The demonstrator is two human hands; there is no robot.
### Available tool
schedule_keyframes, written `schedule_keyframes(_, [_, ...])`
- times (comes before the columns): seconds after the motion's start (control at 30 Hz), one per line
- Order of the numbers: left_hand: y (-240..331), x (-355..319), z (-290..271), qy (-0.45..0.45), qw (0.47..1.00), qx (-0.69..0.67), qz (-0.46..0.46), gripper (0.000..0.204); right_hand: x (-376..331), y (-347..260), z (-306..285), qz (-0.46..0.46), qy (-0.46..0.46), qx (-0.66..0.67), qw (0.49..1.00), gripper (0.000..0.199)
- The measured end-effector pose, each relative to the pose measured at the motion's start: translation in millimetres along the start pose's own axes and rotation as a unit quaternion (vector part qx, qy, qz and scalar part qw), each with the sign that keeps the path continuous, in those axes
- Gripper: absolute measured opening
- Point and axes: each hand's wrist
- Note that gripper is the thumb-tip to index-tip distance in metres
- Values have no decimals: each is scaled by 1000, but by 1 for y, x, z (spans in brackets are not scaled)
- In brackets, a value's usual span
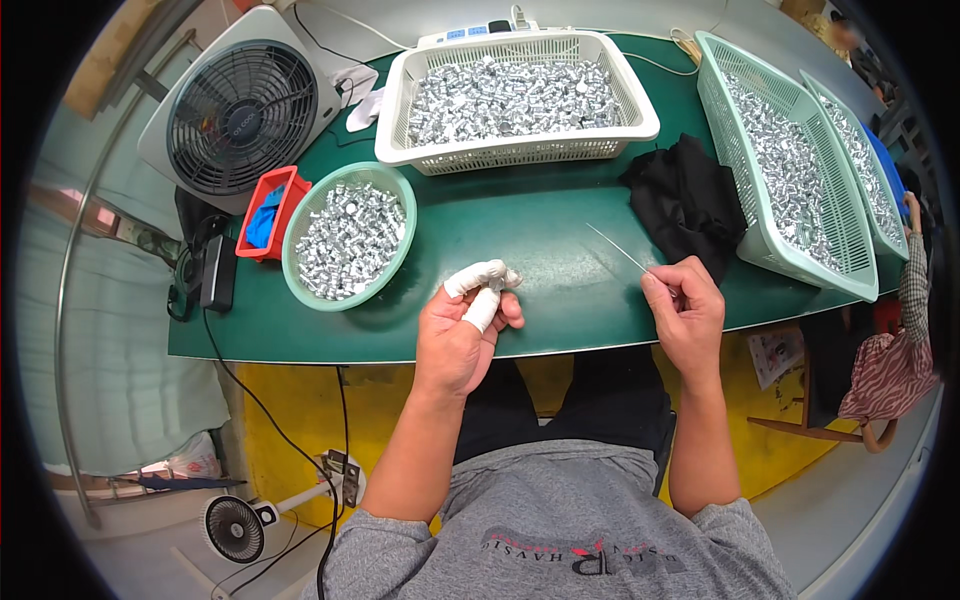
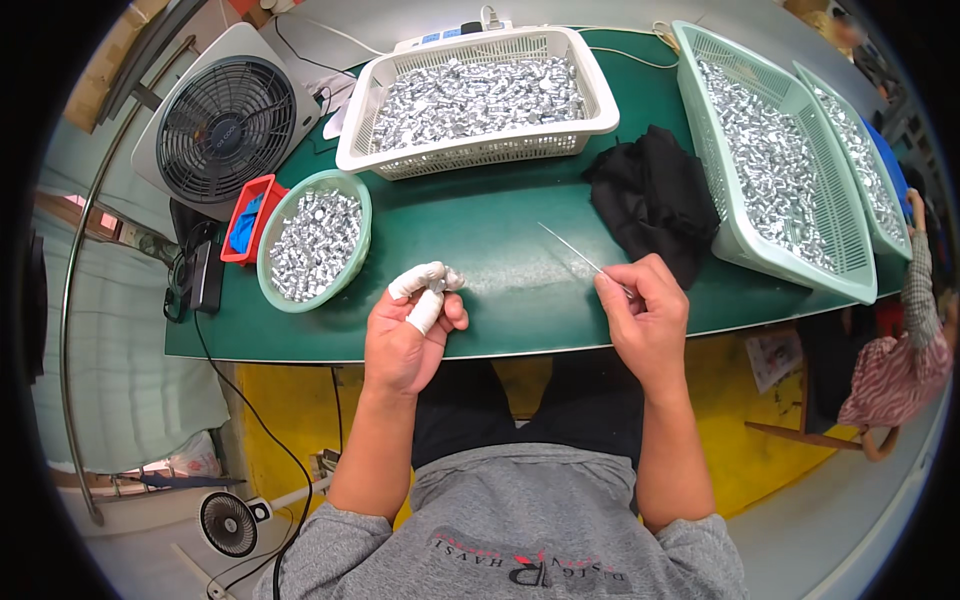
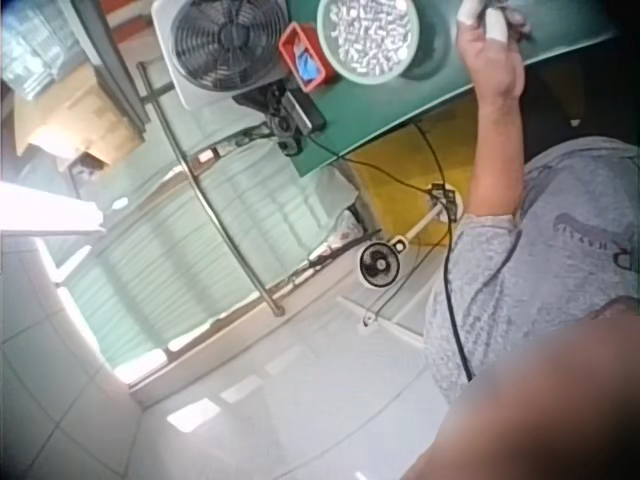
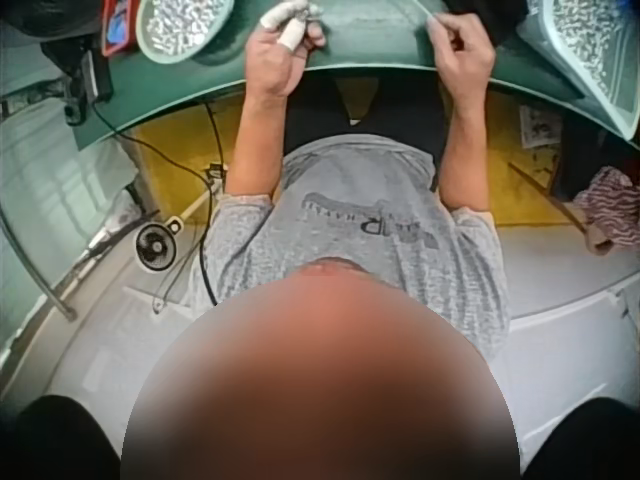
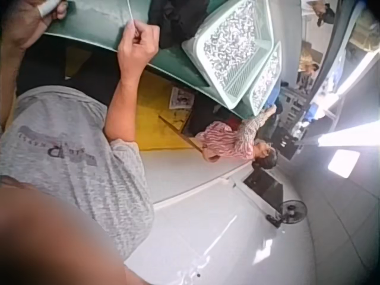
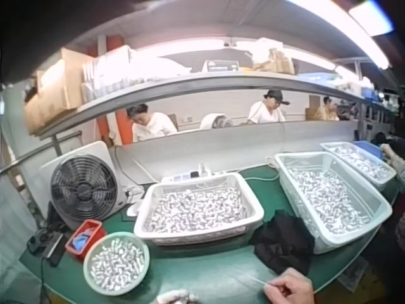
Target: Threading small silver industrial components onto a thin metal wire at a manual workstation.
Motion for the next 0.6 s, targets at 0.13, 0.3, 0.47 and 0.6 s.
schedule_keyframes(0.13, [0, 3, 5, 4, 1000, 6, 2, 29, 3, -2, -2, -3, -2, -5, 1000, 2])
schedule_keyframes(0.3, [4, -7, 14, 44, 996, 81, -4, 28, 0, -9, -3, -14, -2, -11, 1000, 3])
schedule_keyframes(0.47, [32, 46, 62, 54, 984, 151, 80, 32, -2, -5, 6, -38, -1, -28, 999, 5])
schedule_keyframes(0.6, [48, 91, 104, 82, 897, 344, 266, 47, -4, 3, -7, -38, -10, -31, 999, 4])
Point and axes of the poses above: each hand's wrist, its own x-axis towards the middle knuckle, its own z-axis out of the palm, y = z × x, and after that the axes turned 10 degrees about y, right-handed
